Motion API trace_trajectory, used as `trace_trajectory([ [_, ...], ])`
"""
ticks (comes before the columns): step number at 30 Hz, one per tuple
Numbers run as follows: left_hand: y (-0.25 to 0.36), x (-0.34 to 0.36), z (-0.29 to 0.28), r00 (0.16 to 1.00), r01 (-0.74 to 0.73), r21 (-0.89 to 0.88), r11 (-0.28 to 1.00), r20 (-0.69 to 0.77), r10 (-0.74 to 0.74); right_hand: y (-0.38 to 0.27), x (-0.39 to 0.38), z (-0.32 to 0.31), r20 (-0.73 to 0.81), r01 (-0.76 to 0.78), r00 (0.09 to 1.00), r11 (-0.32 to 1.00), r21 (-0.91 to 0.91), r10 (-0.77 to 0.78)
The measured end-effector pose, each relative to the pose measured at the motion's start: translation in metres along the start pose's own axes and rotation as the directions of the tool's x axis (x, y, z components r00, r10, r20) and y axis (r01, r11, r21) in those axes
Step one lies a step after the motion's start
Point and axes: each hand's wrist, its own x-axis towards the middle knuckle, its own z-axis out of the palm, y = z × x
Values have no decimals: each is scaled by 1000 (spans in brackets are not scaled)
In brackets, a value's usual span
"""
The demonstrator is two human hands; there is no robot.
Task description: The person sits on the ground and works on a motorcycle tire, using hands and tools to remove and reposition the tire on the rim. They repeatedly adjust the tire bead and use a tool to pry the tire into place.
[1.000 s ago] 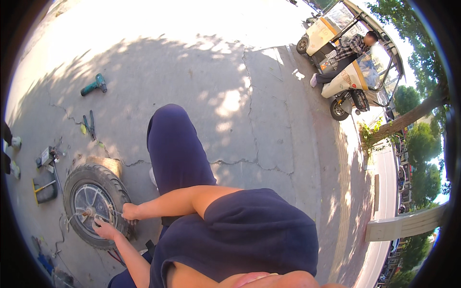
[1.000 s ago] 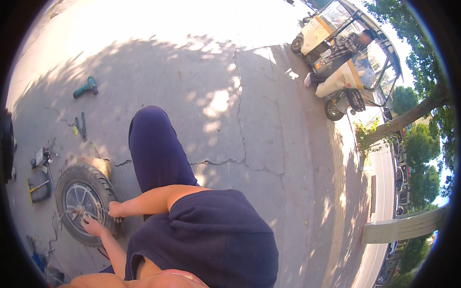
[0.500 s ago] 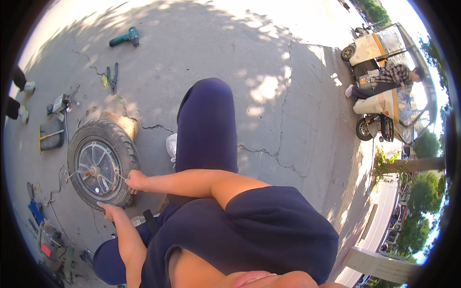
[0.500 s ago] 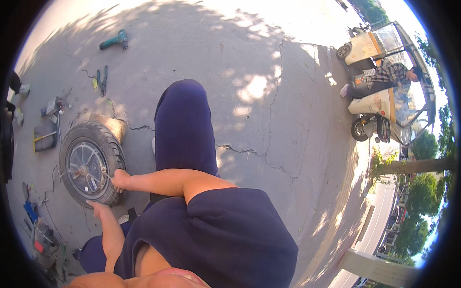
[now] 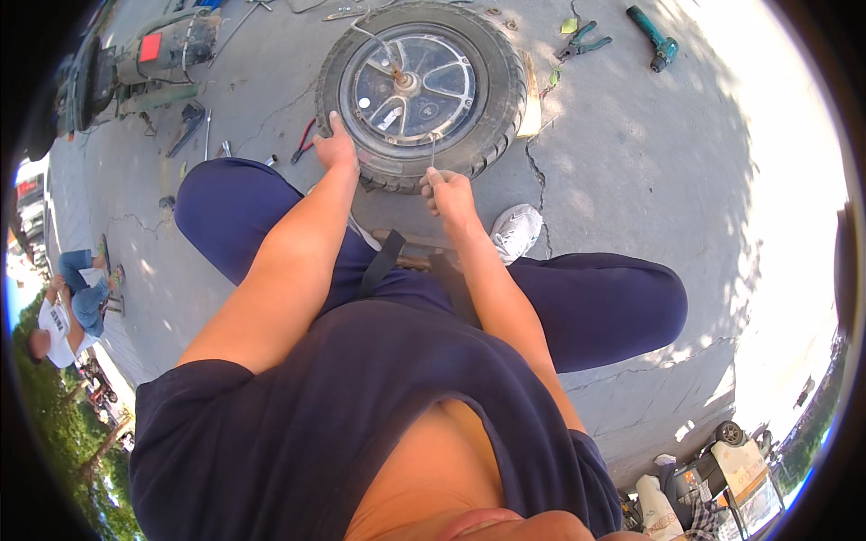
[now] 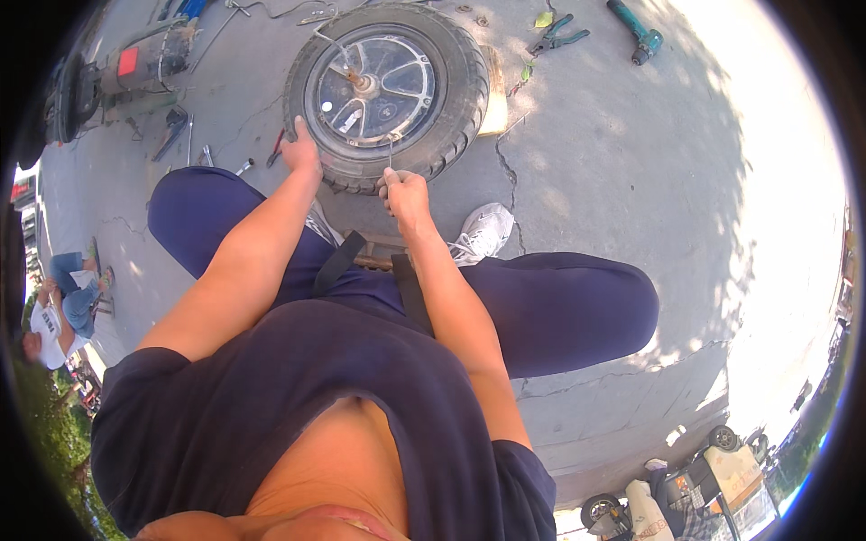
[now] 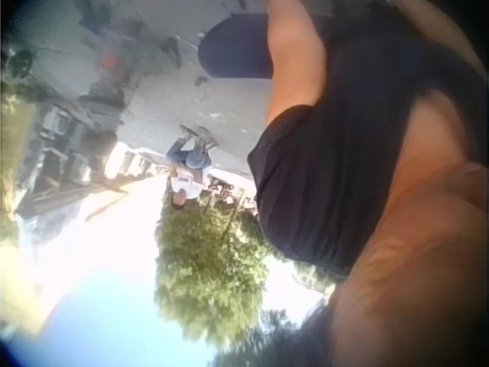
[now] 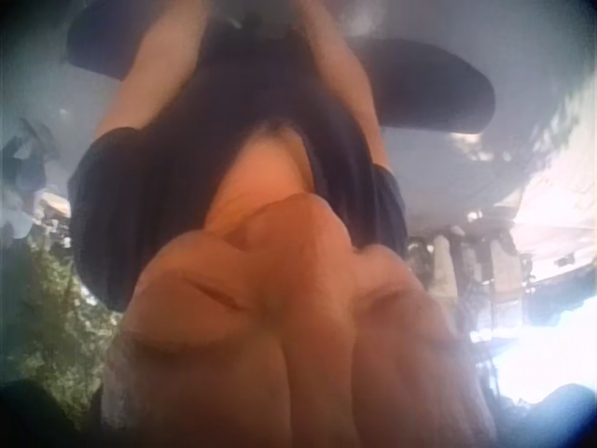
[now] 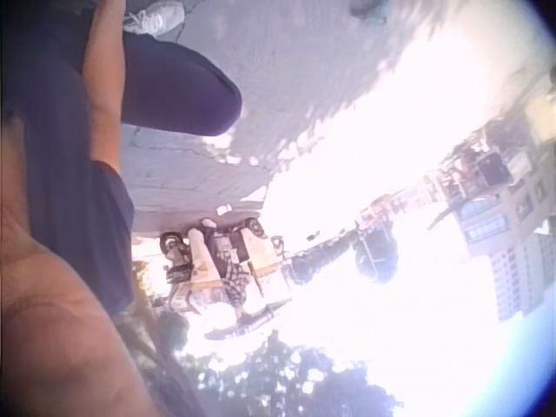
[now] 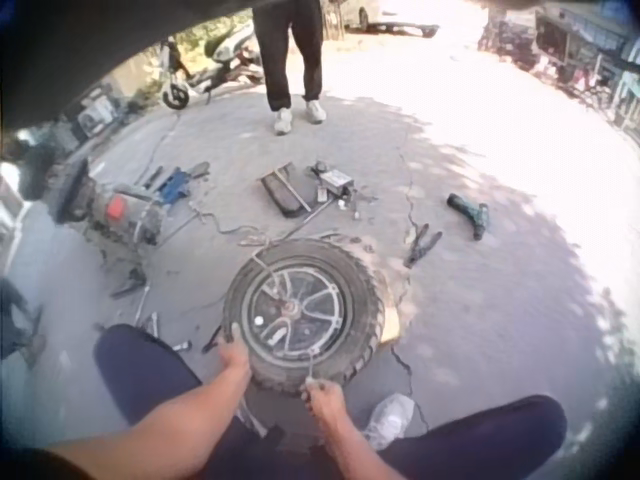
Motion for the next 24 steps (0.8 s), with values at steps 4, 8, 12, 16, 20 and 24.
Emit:
trace_trajectory([
  [4,7,-7,-2,1000,-20,-2,1000,5,20,-3,-1,-6,28,-27,999,1000,12,26],
  [8,4,-2,1,999,-38,-28,999,-2,38,-7,-2,-9,48,-61,997,998,27,59],
  [12,9,-8,-4,998,-59,-61,996,23,61,-8,0,-10,63,-85,995,995,50,82],
  [16,-2,6,4,996,-73,-27,997,-46,71,-12,-2,-10,71,-108,992,993,38,105],
  [20,-4,6,5,997,-74,-122,990,4,75,-12,0,-12,78,-115,991,993,30,113],
  [24,6,-4,1,997,-54,-142,988,39,60,-13,2,-17,101,-120,988,992,45,115],
])
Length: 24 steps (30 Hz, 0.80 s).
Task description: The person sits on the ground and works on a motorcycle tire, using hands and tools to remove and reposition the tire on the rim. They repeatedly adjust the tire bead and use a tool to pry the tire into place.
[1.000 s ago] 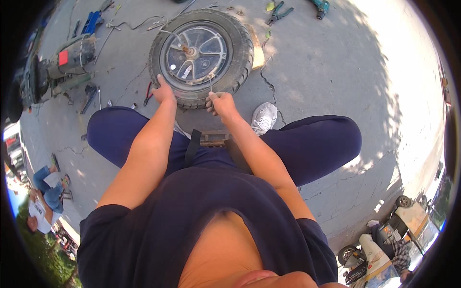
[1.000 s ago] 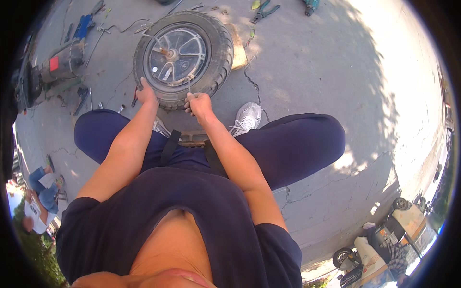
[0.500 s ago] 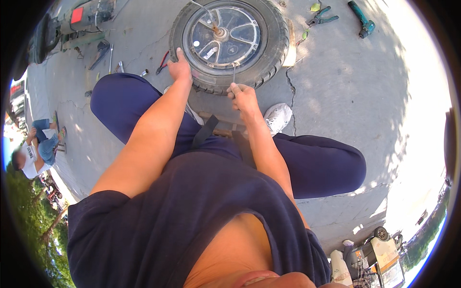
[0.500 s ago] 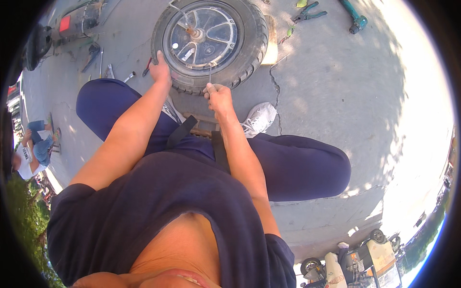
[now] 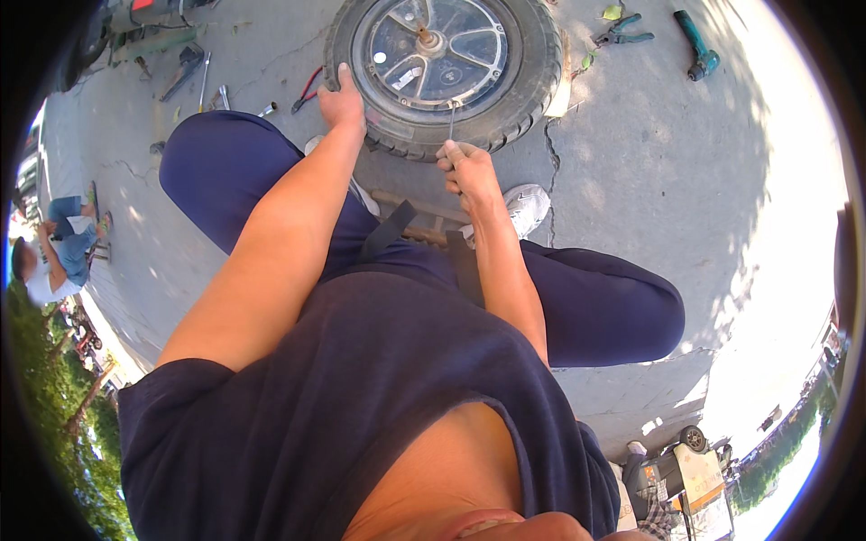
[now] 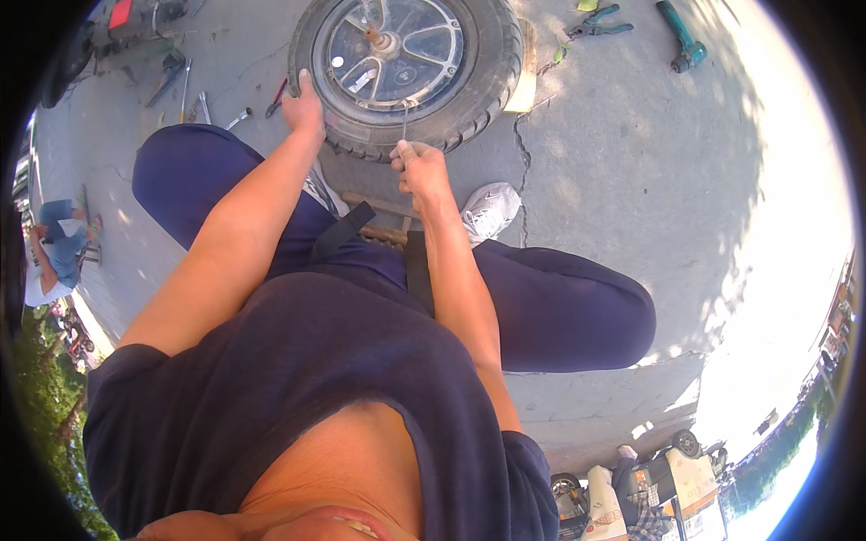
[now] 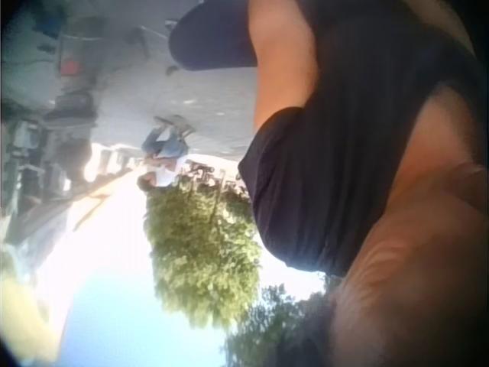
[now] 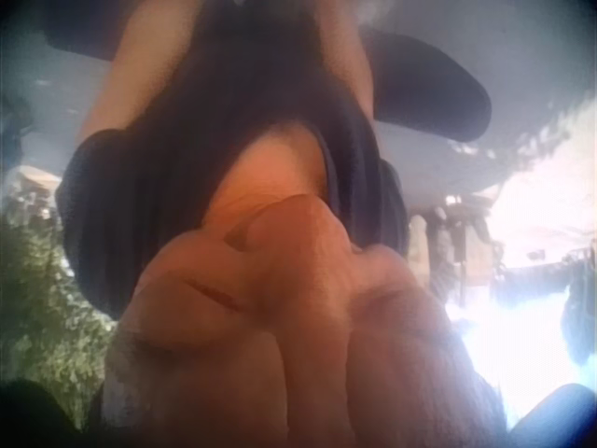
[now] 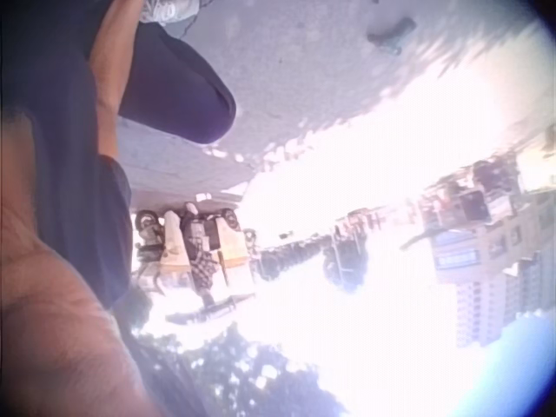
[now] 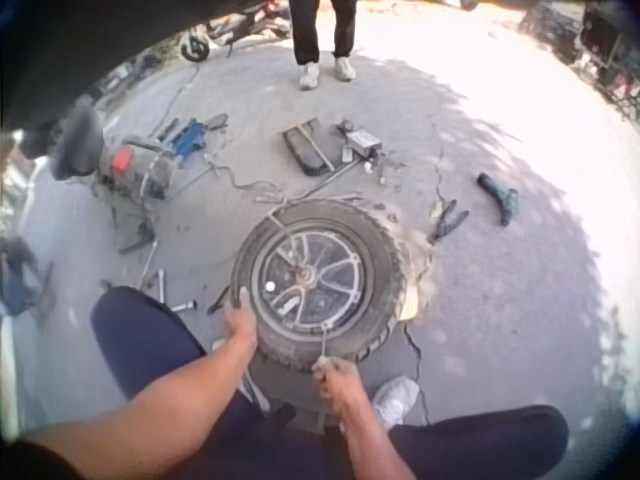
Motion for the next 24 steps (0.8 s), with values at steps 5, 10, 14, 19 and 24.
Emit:
trace_trajectory([
  [5,-34,24,2,995,-21,97,995,-93,30,3,-1,0,16,-11,1000,1000,8,11],
  [10,-26,17,-1,999,-11,63,998,-50,14,5,-1,2,5,13,1000,999,-39,-13],
  [14,-5,7,-9,1000,-26,46,999,7,26,9,1,13,-16,88,996,984,-157,-92],
  [19,17,-5,5,998,10,139,990,60,-19,15,14,11,-56,225,971,964,-141,-234],
  [24,13,-10,-14,979,173,80,982,94,-180,12,1,30,-129,323,878,769,-552,-461],
])
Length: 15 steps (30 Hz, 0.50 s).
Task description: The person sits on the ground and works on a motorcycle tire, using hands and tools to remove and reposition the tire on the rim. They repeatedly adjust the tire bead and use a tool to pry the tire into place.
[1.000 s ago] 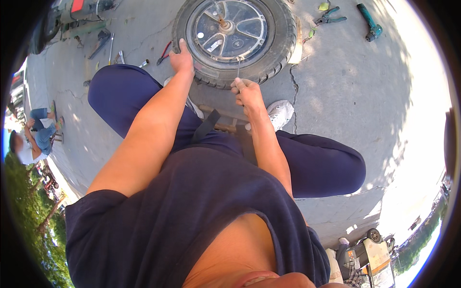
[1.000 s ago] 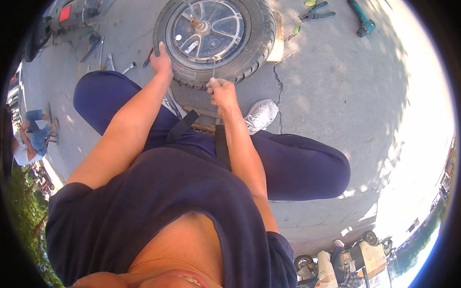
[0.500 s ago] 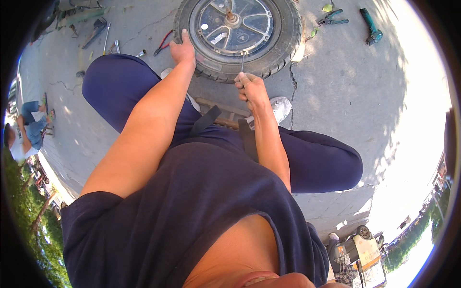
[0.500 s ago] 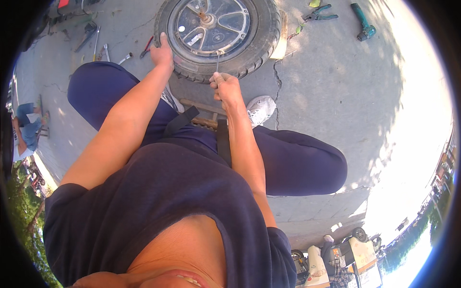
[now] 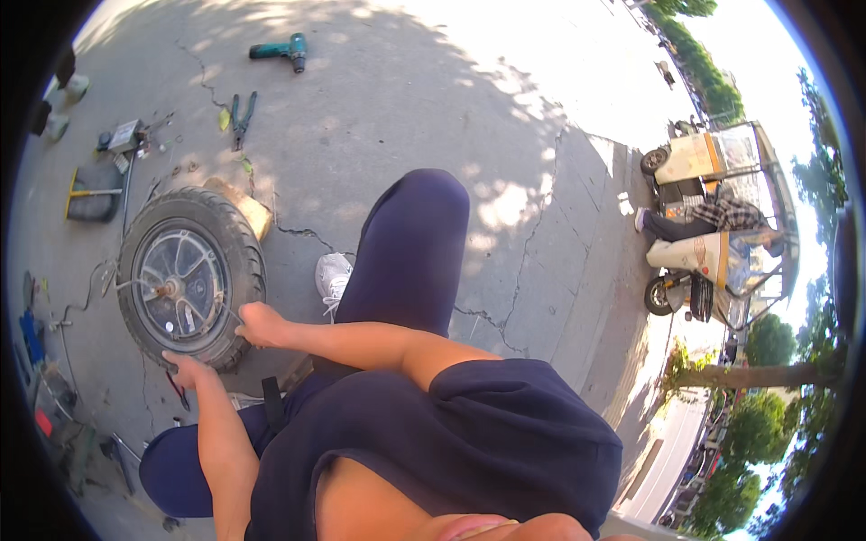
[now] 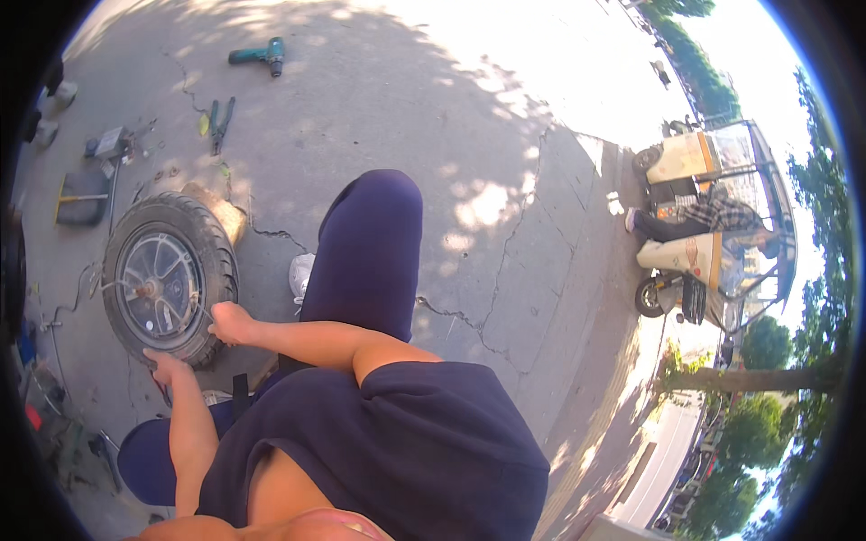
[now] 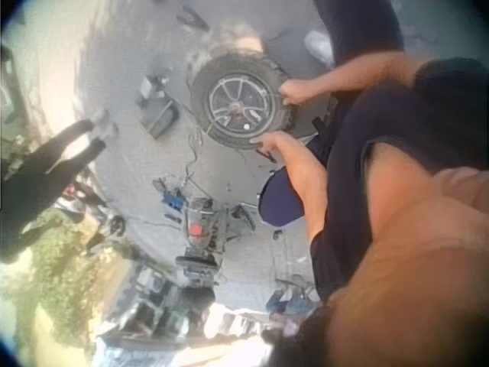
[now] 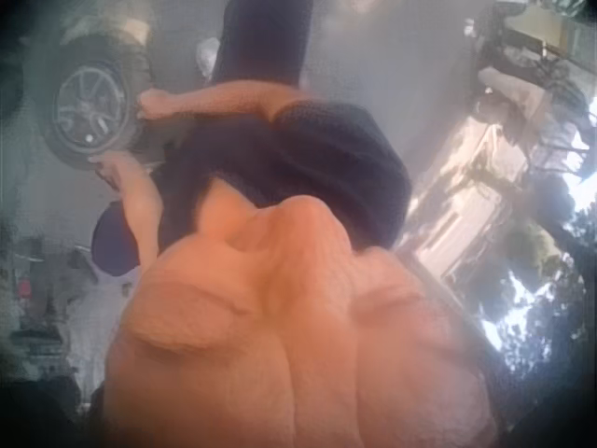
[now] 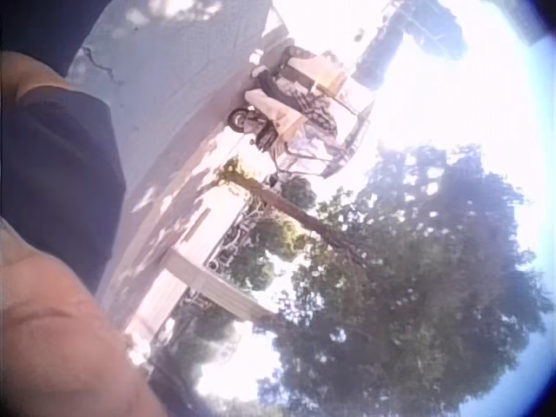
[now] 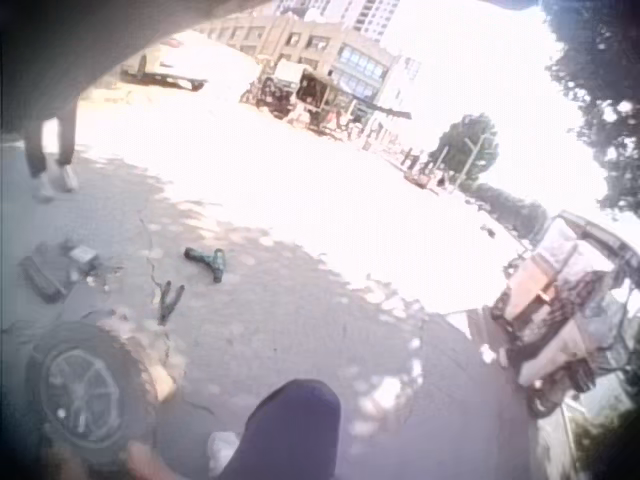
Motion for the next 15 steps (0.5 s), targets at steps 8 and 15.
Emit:
trace_trajectory([
  [8,-16,26,15,994,-106,356,929,7,111,10,-12,10,-148,18,980,806,-591,-131],
  [15,-29,53,23,993,-70,394,917,-60,101,4,-20,-1,-241,-5,882,503,-864,-404],
])
